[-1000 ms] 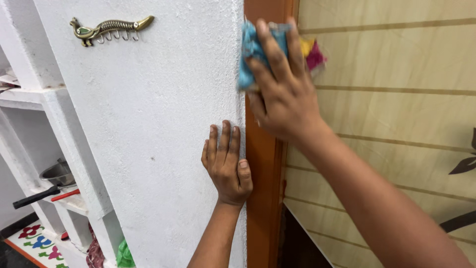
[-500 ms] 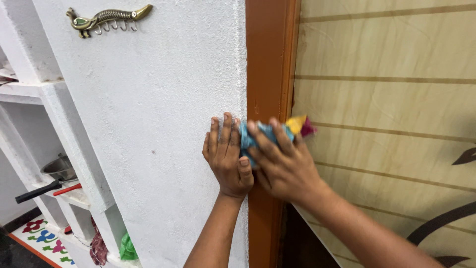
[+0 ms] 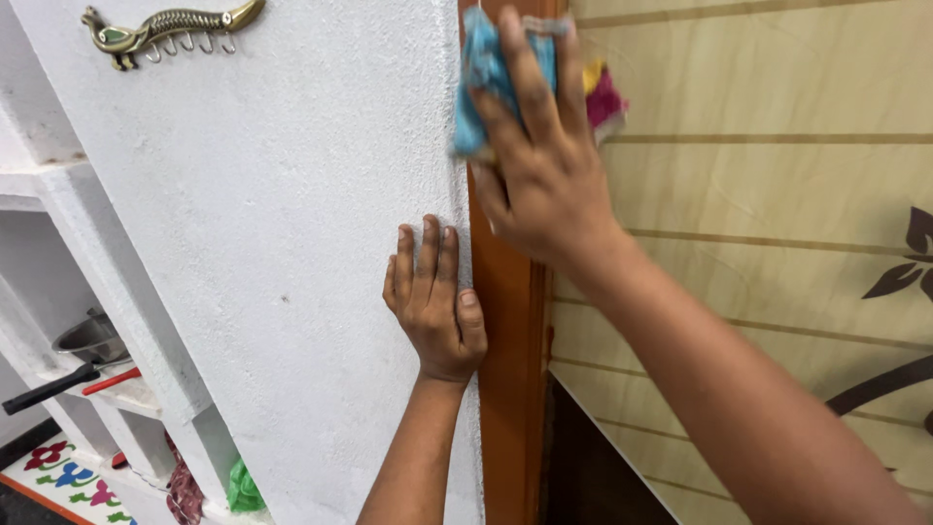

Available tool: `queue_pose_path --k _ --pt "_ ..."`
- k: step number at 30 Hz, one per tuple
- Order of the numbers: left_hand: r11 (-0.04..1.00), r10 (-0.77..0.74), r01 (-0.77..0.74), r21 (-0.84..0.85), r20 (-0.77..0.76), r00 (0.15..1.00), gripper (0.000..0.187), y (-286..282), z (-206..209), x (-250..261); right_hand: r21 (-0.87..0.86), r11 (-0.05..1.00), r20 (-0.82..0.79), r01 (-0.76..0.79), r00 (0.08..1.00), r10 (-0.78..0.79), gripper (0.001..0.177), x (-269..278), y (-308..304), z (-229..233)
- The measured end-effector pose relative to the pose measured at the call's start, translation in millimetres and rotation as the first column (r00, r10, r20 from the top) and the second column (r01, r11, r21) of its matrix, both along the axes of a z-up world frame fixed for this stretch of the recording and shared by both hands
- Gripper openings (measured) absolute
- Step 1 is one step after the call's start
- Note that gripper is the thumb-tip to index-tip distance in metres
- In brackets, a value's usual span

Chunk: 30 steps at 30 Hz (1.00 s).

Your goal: The person wipes the bottom edge and frame of a wooden door using a multi-colored cloth. They clean the horizontal bottom trim and then move to the vertical side frame, wiping it thoroughly.

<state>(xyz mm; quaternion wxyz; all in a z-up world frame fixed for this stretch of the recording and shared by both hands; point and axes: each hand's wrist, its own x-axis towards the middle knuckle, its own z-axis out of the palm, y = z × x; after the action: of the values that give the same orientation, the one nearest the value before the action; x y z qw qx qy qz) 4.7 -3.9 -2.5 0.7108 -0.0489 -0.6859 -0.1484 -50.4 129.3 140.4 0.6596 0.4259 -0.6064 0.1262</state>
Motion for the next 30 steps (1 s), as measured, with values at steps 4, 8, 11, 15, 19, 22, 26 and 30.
queue_pose_path --k 4,8,11,15,19,22,26,30 --pt "0.999 -0.035 0.035 -0.007 -0.015 0.999 0.066 -0.3 0.3 1.2 0.047 0.997 0.094 -0.059 0.994 0.054 0.059 15.1 4.0 -62.0" --pt "0.998 -0.065 0.065 0.003 -0.04 0.997 0.07 -0.2 0.0 -0.7 0.074 0.986 0.154 -0.147 0.979 0.134 0.049 24.4 9.4 -132.8" --pt "0.997 -0.08 0.08 -0.002 -0.056 0.995 0.072 -0.4 2.1 -0.7 0.133 0.985 0.146 -0.108 0.985 0.088 0.048 30.0 14.4 -162.2" --pt "0.998 -0.064 0.063 -0.012 -0.066 0.996 0.073 0.0 0.9 -0.2 0.197 0.975 0.129 -0.099 0.989 0.074 0.047 24.4 21.1 -134.6" --pt "1.0 -0.001 0.001 -0.02 -0.016 1.0 0.063 -1.3 -1.1 1.8 0.116 0.993 0.066 -0.016 0.998 0.008 0.049 9.7 9.2 -55.7" --pt "0.999 0.028 -0.028 -0.018 -0.008 1.0 0.059 -1.2 -1.4 0.1 -0.038 0.999 0.068 -0.039 0.997 0.041 0.059 0.3 0.1 3.9" --pt "0.998 0.057 -0.057 -0.02 0.005 0.998 0.056 -3.0 -3.2 -2.3 -0.148 0.986 0.351 -0.078 0.928 0.126 0.062 -18.0 -15.0 60.2" --pt "0.998 0.06 -0.06 -0.018 0.002 0.998 0.056 -4.0 -3.8 -3.9 -0.202 0.974 0.558 -0.1 0.805 0.199 0.049 -30.0 -20.5 68.2"
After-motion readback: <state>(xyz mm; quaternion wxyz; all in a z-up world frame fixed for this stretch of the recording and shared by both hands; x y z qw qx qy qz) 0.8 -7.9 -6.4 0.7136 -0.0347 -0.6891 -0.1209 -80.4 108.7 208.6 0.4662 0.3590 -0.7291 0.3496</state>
